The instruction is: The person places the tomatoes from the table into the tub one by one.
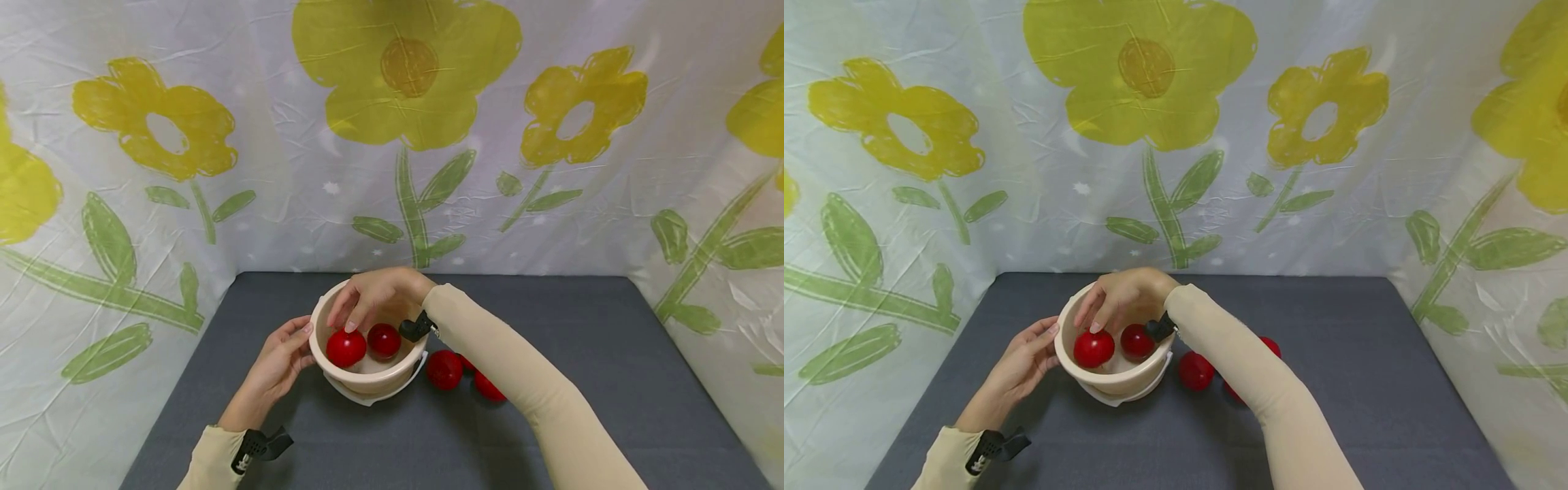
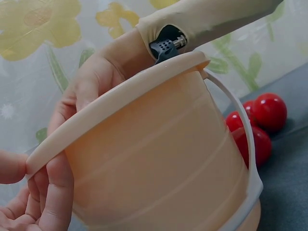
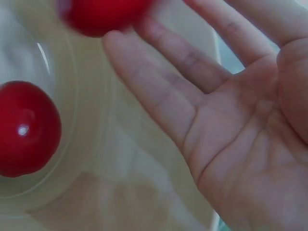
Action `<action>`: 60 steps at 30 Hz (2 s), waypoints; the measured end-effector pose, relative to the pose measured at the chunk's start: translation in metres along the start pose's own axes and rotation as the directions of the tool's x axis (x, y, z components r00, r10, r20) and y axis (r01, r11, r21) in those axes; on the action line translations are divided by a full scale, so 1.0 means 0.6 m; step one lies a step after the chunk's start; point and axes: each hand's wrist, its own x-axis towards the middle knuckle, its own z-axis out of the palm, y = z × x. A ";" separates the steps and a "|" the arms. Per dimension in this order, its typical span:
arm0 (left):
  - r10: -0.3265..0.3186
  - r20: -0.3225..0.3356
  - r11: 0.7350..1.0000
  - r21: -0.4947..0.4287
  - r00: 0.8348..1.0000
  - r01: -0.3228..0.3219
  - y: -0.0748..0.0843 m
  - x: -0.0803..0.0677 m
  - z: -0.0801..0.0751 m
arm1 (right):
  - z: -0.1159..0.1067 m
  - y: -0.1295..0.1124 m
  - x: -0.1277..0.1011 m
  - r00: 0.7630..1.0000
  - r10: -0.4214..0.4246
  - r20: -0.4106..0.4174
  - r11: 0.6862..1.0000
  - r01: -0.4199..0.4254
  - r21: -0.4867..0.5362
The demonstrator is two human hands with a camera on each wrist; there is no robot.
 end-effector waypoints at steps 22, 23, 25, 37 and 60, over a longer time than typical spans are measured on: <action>0.017 0.004 1.000 -0.011 1.000 -0.017 0.000 0.000 0.001 | -0.001 -0.004 -0.003 1.000 -0.028 0.015 0.999 0.028 -0.042; 0.016 0.004 1.000 -0.011 1.000 -0.016 0.000 0.000 0.000 | -0.002 -0.004 -0.004 0.999 -0.030 0.018 0.999 0.031 -0.045; 0.015 0.003 1.000 -0.009 1.000 -0.015 0.000 0.001 0.000 | -0.004 -0.003 -0.004 0.999 -0.036 0.027 0.998 0.037 -0.052; 0.020 -0.003 1.000 -0.005 1.000 -0.020 -0.002 0.002 0.001 | -0.009 -0.008 -0.019 0.998 -0.062 0.006 0.997 0.062 -0.047; 0.042 0.001 0.999 -0.027 0.999 -0.042 -0.006 0.002 0.000 | -0.072 -0.016 -0.233 0.948 -0.203 -0.244 0.979 0.188 -0.084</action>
